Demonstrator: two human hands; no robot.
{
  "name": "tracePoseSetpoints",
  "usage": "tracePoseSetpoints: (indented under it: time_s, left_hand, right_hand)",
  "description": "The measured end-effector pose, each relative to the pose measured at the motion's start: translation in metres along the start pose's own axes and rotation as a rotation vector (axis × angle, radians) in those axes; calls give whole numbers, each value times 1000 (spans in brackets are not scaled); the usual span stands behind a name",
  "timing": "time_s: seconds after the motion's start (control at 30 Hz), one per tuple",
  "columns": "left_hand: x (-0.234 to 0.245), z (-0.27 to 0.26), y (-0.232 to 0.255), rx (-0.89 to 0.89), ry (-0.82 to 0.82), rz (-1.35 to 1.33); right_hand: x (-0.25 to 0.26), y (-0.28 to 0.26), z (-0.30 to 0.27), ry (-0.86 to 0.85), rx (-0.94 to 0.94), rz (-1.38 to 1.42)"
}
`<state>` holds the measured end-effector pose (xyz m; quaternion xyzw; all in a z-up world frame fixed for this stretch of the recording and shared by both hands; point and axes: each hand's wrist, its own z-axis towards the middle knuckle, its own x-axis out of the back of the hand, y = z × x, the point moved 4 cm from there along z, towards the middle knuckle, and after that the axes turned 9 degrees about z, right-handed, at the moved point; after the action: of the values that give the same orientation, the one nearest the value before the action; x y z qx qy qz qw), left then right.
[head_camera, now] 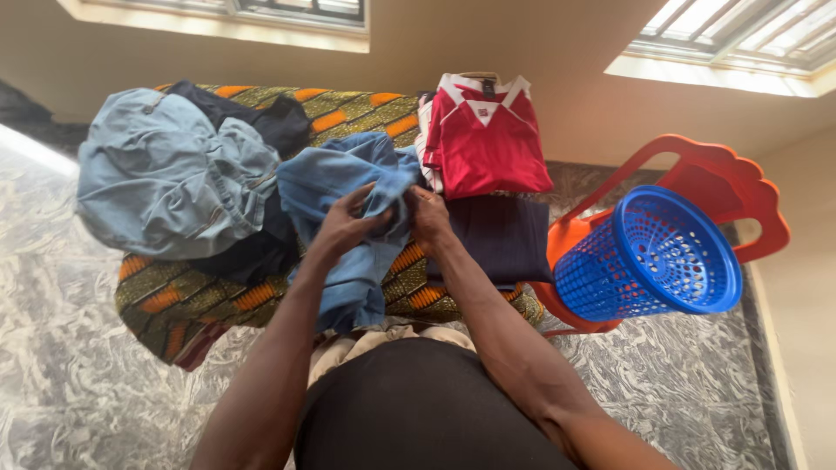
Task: The person folds two pairs of jeans on a patterned table. They first fold a dark blue pair, then a light blue pair, smoothing and aligning each before stacking them. A red chair with a blue basket and other folded clothes are visible nearby.
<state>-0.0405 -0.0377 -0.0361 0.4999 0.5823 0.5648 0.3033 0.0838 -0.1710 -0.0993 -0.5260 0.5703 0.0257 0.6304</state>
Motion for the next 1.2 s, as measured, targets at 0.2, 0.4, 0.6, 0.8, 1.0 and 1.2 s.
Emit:
tracePoseSetpoints:
  time_s: [0.2,0.4,0.6,0.8,1.0,1.2]
  left_hand:
    - [12,16,-2,114,517,89]
    - [25,21,-15,305,491,-33]
    - [-13,12,-10,109,279,-241]
    - [5,1,-21,86,137,-972]
    - [3,-15,-79,545,520,-406]
    - [-38,-22,-69,411,126,-650]
  right_hand:
    - [-20,-10,-23,22,-286,239]
    - [-28,-28,-31,259,140,-515]
    - [-50,-29,-36,23,457,-920]
    - [-53,-41,-41,-52,196,-409]
    - [-53,-60,-82,-556,-411,167]
    - [-23,-39,-56,158,-72,-818]
